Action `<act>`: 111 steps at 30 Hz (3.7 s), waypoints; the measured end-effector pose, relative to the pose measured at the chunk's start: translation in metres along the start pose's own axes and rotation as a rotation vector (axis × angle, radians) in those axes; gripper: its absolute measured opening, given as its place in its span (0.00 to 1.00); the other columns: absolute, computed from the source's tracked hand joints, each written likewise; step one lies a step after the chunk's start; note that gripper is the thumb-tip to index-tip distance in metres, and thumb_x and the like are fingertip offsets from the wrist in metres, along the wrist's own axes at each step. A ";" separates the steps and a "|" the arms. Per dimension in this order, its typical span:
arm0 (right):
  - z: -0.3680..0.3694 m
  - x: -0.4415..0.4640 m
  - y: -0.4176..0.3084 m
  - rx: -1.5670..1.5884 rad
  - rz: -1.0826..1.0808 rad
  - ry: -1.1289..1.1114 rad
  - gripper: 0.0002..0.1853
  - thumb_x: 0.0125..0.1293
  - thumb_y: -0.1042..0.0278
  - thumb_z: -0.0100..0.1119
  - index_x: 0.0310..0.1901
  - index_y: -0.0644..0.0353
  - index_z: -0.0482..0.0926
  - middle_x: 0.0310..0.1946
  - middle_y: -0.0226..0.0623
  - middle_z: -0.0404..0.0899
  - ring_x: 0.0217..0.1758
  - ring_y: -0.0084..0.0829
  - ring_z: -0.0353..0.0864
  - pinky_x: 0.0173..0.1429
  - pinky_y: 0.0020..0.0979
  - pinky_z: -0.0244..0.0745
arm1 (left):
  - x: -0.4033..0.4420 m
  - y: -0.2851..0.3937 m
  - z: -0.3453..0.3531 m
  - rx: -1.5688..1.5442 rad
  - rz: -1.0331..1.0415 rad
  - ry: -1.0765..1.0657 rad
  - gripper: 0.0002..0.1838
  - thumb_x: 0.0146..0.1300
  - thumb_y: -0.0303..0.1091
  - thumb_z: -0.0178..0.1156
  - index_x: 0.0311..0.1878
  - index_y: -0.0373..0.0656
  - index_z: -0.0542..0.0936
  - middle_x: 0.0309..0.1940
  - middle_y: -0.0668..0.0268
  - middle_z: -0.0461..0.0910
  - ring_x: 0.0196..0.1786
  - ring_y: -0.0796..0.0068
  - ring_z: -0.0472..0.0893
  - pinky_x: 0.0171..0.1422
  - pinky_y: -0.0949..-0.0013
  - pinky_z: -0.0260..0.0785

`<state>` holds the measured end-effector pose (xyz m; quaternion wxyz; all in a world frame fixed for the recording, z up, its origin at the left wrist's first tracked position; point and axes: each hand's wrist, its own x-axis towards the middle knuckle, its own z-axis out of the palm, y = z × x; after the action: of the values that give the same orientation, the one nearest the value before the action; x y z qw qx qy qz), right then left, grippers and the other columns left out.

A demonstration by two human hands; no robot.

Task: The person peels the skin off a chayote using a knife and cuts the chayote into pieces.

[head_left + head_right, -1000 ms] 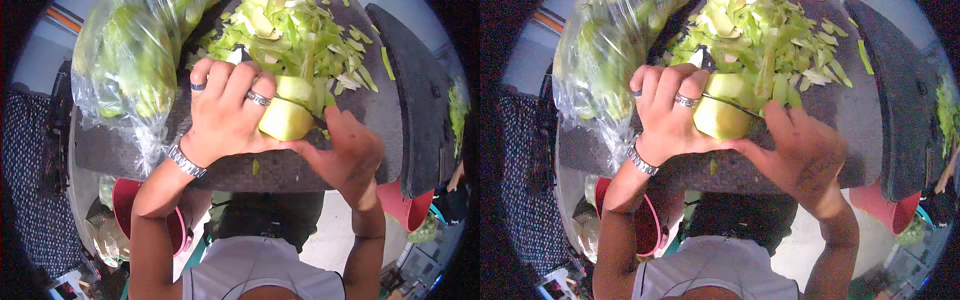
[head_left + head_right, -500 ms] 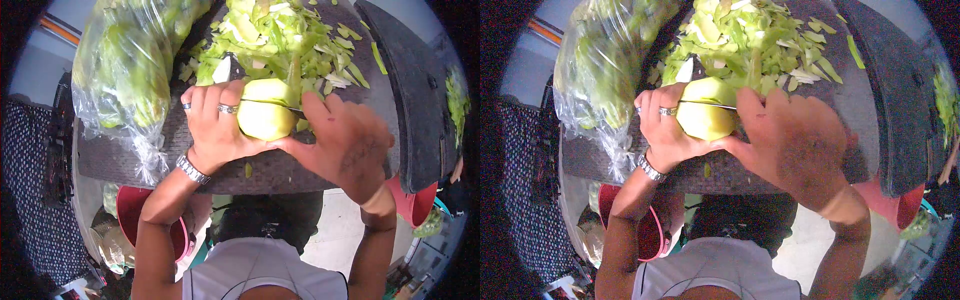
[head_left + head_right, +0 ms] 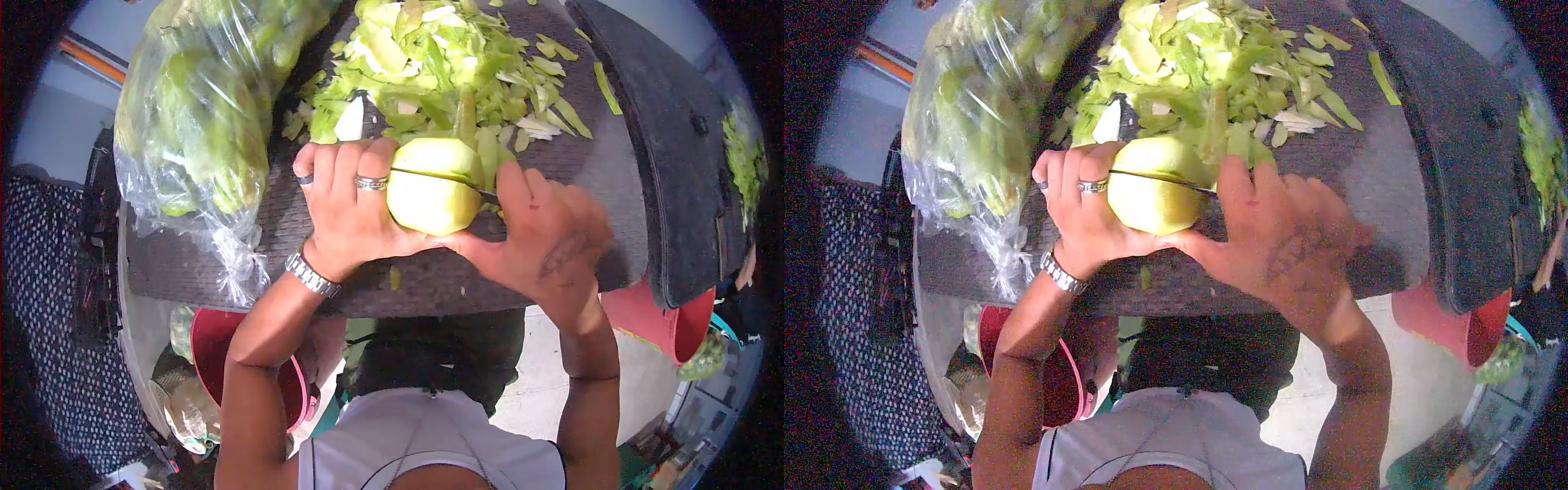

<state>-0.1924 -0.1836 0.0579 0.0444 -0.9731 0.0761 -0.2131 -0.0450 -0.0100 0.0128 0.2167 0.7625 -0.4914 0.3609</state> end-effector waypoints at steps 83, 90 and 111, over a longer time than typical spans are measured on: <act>0.012 -0.034 -0.013 0.947 0.619 -0.649 0.31 0.46 0.54 0.88 0.38 0.63 0.74 0.23 0.27 0.74 0.15 0.18 0.71 0.11 0.27 0.62 | -0.068 0.047 -0.082 -0.564 -1.115 -0.321 0.42 0.62 0.39 0.76 0.74 0.32 0.67 0.49 0.49 0.86 0.44 0.66 0.87 0.49 0.66 0.80; 0.056 -0.052 -0.042 0.995 0.498 -0.382 0.30 0.44 0.54 0.88 0.35 0.61 0.74 0.27 0.33 0.76 0.29 0.26 0.74 0.36 0.34 0.74 | -0.048 0.026 -0.057 -0.996 -1.244 -0.294 0.48 0.63 0.35 0.74 0.77 0.30 0.56 0.52 0.46 0.83 0.44 0.70 0.87 0.38 0.71 0.81; 0.023 0.053 -0.007 1.476 0.270 -0.444 0.17 0.69 0.64 0.69 0.54 0.64 0.79 0.33 0.29 0.81 0.21 0.17 0.72 0.28 0.21 0.68 | -0.055 -0.009 -0.053 -1.891 -1.237 -0.669 0.38 0.57 0.28 0.73 0.70 0.33 0.68 0.50 0.50 0.84 0.42 0.55 0.89 0.41 0.55 0.87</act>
<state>-0.1346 -0.1839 0.0595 0.7198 -0.6939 0.0218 -0.0015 -0.0686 0.0627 0.0049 0.6944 0.4640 -0.1424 -0.5313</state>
